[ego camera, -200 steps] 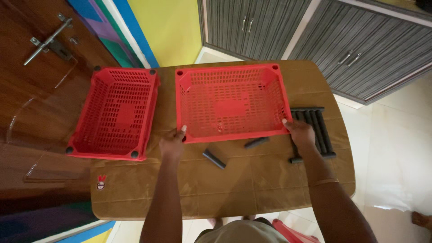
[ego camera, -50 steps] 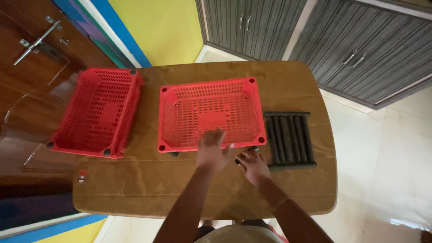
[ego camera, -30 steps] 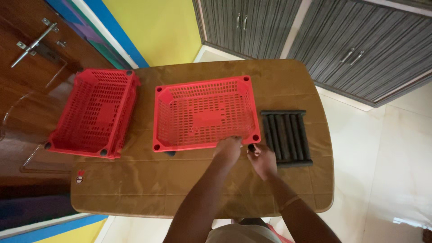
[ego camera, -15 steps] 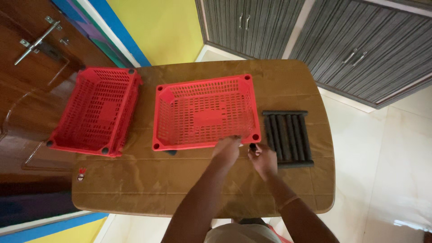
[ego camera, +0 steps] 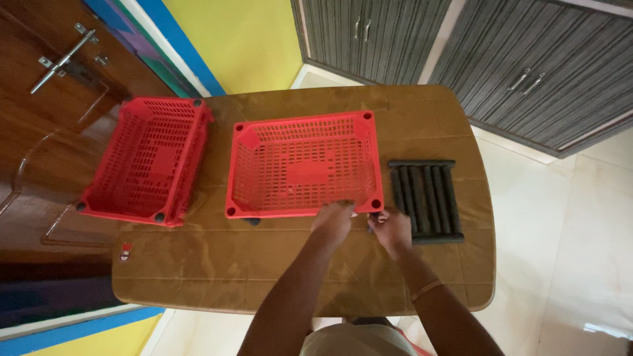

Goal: The person inserts black cylindrical legs into the corner holes of two red plastic baskets placed on a table. They handle the legs one at a time, fitting them into the basket corners to form a stand.

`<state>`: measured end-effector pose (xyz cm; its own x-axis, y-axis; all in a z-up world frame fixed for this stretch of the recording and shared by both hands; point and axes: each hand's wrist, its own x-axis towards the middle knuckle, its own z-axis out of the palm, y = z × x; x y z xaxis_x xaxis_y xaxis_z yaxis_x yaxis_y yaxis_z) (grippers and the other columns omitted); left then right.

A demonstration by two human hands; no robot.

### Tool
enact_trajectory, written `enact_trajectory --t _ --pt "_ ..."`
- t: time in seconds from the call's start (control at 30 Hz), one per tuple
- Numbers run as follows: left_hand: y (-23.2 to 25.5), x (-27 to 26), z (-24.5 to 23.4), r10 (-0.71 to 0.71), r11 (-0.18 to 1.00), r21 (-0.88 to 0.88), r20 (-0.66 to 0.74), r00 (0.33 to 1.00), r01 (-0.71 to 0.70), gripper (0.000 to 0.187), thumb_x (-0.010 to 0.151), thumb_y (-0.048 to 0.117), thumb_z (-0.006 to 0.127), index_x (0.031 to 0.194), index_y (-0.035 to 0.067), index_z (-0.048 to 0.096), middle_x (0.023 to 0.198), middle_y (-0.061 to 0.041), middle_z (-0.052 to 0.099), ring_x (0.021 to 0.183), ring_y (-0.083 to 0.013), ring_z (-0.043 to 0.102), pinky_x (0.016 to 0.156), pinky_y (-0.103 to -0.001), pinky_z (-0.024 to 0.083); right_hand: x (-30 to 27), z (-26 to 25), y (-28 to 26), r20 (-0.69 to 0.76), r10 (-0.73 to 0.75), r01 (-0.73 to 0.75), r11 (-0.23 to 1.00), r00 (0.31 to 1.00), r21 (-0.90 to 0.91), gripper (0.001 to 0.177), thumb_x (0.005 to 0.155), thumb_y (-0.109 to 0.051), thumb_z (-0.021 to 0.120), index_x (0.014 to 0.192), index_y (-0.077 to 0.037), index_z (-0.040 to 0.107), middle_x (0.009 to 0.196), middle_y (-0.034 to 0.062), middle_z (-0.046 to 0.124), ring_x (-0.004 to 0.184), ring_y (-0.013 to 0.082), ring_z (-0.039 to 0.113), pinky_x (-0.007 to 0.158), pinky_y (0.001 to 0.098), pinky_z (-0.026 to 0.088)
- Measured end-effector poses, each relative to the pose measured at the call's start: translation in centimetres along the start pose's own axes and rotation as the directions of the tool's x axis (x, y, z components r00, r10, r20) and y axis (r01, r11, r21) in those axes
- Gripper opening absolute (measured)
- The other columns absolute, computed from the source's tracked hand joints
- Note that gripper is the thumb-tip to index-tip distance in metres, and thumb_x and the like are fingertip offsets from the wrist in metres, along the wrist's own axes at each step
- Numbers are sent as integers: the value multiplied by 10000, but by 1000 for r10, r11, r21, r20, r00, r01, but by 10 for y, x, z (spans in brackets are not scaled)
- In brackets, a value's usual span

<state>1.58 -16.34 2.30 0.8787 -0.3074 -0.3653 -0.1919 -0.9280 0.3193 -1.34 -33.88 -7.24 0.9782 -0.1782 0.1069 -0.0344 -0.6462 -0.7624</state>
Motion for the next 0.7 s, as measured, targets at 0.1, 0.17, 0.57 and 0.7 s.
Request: enact_trajectory --t 0.1,0.17,0.57,0.7 --pt "1 -1 -2 -28 1000 -14 35 999 28 320 1039 113 445 1309 70 610 1265 -205 662 1132 -363 682 925 -499 570 -2 1 5 -28 -41 42 998 999 43 243 809 -240 805 999 -92 771 868 111 767 798 236 780 670 354 612" --pt "0 -1 -1 -11 998 -56 -15 1000 10 330 1017 122 463 1311 81 607 1275 -197 654 1142 -373 665 933 -509 551 -4 4 10 -44 -54 58 994 998 88 258 806 -236 808 1010 -86 764 876 111 765 806 234 781 673 351 613" --pt "-4 6 14 -9 993 -120 -30 1000 5 316 1032 177 478 1308 88 604 1309 -187 641 1154 -371 651 936 -507 539 6 11 22 -6 -18 18 998 1000 -52 272 820 -286 813 1002 -88 773 924 120 783 847 251 782 725 355 618" --pt "-2 6 16 -11 994 -113 -34 999 7 277 1013 162 505 1235 99 659 1298 -165 655 1191 -349 641 989 -485 524 4 1 9 8 19 -18 998 1000 -61 300 799 -258 820 1037 -82 774 980 131 771 875 278 756 738 377 603"
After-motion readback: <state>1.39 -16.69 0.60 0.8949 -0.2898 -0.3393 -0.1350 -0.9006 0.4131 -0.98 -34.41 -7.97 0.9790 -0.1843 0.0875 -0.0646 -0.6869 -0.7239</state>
